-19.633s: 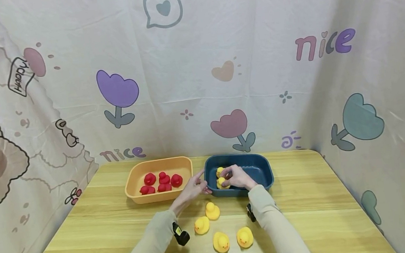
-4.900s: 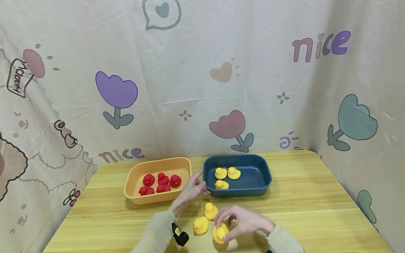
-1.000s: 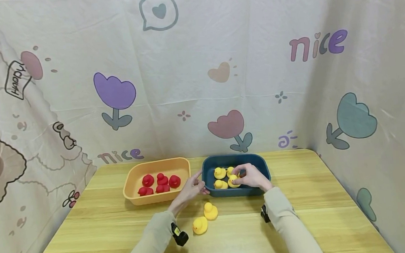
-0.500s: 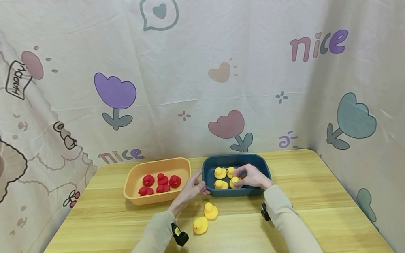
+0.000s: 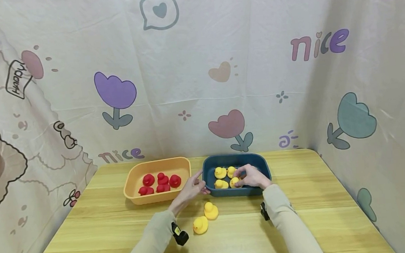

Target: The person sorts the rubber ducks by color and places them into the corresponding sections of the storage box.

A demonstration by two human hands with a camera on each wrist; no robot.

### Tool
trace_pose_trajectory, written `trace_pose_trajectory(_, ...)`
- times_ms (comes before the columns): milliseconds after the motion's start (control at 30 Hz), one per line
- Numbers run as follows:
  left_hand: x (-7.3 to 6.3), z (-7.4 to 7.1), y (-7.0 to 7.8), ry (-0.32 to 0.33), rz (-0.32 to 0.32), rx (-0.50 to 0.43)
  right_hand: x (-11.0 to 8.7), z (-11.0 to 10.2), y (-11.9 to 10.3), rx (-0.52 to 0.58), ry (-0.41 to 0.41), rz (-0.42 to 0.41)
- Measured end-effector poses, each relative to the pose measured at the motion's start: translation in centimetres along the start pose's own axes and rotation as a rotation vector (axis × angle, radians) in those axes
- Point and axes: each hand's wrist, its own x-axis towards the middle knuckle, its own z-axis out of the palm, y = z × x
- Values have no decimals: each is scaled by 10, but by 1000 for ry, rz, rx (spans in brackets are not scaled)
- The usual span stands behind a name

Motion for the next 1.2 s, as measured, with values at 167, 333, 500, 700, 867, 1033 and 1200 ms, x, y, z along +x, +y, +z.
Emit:
trace_pose_trajectory(167,-1,0,1,3,-9,1,0,1,0,-13,-1,-22)
trace_pose_trajectory(333,-1,0,1,1,-9,-3,0,1,0,-8,-5,-33)
trace_pose_trajectory(500,0,0,1,0,-11,-6,1,2,2,-15,0,-31)
trace_pose_trajectory(700,-1,0,2,2,-18,-6,3,4,1,-34,10,-36)
trace_pose_trajectory(867,-1,0,3,3,-10,-9,2,4,0,-33,14,-28)
trace_pose_trajectory(1033,-1,0,3,4,-8,-20,3,5,2,-45,12,-42)
trace_pose_trajectory(1200,-2,0,3,2,-6,-19,3,4,1,-44,1,-54)
